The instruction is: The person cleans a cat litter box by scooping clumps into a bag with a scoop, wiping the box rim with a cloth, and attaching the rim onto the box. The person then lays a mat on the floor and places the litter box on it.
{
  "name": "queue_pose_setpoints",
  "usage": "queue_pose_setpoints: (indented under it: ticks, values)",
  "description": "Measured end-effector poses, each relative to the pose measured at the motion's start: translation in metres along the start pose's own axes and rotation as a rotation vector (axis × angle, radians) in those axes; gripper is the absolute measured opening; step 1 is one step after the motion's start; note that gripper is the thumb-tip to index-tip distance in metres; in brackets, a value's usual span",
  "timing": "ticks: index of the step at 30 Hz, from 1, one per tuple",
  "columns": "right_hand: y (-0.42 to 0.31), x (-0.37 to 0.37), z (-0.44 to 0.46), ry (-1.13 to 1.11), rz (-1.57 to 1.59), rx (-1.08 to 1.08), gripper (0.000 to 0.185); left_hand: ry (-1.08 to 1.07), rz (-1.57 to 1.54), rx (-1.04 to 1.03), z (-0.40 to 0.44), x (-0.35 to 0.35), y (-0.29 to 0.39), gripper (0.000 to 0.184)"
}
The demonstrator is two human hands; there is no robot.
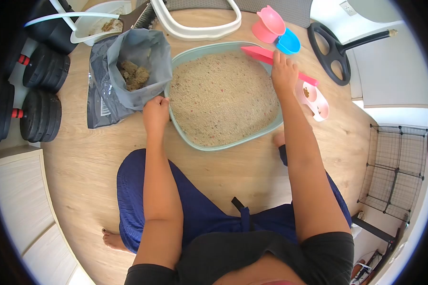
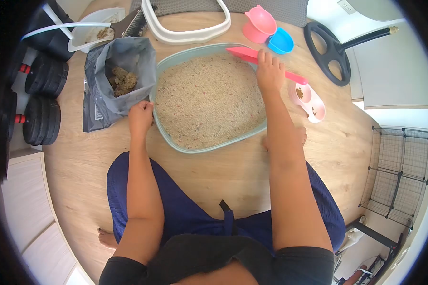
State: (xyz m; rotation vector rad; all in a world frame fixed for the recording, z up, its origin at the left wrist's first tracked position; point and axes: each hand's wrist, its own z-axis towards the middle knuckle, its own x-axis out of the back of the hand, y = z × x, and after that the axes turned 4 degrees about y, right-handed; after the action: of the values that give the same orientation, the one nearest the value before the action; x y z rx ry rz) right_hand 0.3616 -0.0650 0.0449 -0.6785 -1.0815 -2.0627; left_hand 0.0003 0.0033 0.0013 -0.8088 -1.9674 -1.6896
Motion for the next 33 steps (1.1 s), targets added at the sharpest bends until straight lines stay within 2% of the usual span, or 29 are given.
queue_pose_setpoints:
  ticks: [2, 3, 5, 8, 12, 15, 20, 24, 26, 27, 29, 33]
  values:
    - [-0.002, -0.003, -0.004, -0.136, 0.202, -0.151, 0.021, -0.006, -0.026, -0.017, 0.0, 0.0, -0.001, 0.024]
    - [-0.002, -0.001, -0.004, -0.14, 0.2, -0.148, 0.021, -0.009, -0.028, -0.013, 0.0, 0.001, 0.0, 0.024]
    - [-0.002, 0.004, -0.005, -0.514, 0.385, -0.444, 0.025, -0.012, -0.025, -0.028, -0.001, 0.003, 0.003, 0.024]
    - [-0.002, 0.014, -0.011, -0.626, 0.482, -0.448, 0.032, -0.018, -0.018, -0.028, -0.001, 0.004, 0.005, 0.025]
    - [0.0, 0.018, -0.02, -0.626, 0.557, -0.466, 0.035, -0.019, -0.024, -0.004, -0.001, 0.003, 0.003, 0.025]
    - [0.002, 0.026, -0.024, -0.662, 0.617, -0.456, 0.039, -0.013, 0.025, -0.063, 0.001, 0.001, 0.0, 0.025]
    - [-0.001, 0.034, -0.03, -0.49, 0.837, -0.57, 0.04, 0.001, 0.055, -0.087, 0.0, 0.003, 0.002, 0.025]
    - [-0.005, 0.029, -0.034, -0.492, 0.944, -0.607, 0.039, -0.007, 0.046, -0.064, -0.001, 0.004, 0.004, 0.025]
    - [-0.009, 0.024, -0.039, -0.658, 1.25, -0.732, 0.036, 0.003, 0.038, -0.092, 0.0, 0.001, 0.0, 0.025]
    - [-0.009, 0.027, -0.035, -0.66, 1.252, -0.735, 0.036, 0.002, 0.042, -0.092, 0.0, 0.002, 0.001, 0.025]
    - [-0.005, 0.032, -0.025, -0.83, 1.348, -0.811, 0.032, 0.0, 0.028, -0.073, -0.001, 0.003, 0.003, 0.025]
    - [-0.01, 0.053, -0.017, -1.02, 1.331, -0.677, 0.031, -0.002, 0.025, -0.071, 0.002, 0.0, -0.002, 0.024]
